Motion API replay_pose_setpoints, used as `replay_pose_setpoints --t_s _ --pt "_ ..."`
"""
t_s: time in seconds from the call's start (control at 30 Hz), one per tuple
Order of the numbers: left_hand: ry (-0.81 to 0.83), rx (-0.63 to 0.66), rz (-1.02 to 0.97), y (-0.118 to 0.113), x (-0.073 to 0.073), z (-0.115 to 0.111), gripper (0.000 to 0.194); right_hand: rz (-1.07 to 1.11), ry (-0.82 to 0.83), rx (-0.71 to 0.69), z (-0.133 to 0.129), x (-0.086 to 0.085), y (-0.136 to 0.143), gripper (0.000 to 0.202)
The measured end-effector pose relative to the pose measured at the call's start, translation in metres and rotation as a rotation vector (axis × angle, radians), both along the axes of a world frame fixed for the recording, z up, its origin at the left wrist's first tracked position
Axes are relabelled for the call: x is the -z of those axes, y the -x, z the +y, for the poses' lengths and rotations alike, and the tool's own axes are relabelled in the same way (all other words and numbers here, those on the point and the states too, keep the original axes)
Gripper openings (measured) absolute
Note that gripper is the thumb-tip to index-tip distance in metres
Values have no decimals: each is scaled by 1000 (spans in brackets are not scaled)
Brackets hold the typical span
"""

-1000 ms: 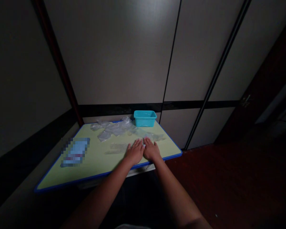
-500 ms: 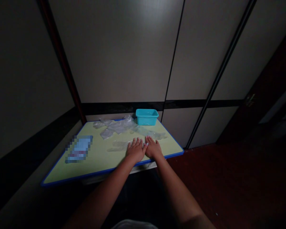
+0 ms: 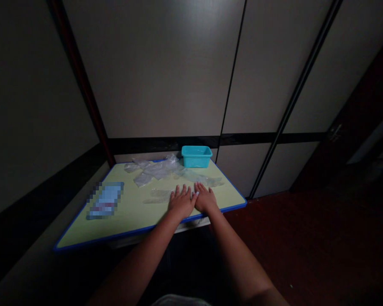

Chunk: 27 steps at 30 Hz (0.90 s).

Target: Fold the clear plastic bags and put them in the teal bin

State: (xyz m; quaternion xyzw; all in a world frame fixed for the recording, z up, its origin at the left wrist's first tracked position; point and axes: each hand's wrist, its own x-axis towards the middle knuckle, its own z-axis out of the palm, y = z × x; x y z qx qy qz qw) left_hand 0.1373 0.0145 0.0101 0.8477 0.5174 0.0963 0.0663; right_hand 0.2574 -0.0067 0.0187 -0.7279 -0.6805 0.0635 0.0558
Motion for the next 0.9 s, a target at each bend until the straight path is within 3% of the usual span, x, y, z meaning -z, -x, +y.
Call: replay_pose_setpoints --t_s 0.63,0.77,0.9 --pt "46 -29 -4 2 -1 2 70 -6 11 13 0 -1 1 62" --pt "82 29 29 22 -5 8 65 -10 8 24 0 -1 2 61" --pt "97 21 94 62 -7 18 62 8 -1 27 1 2 2 60"
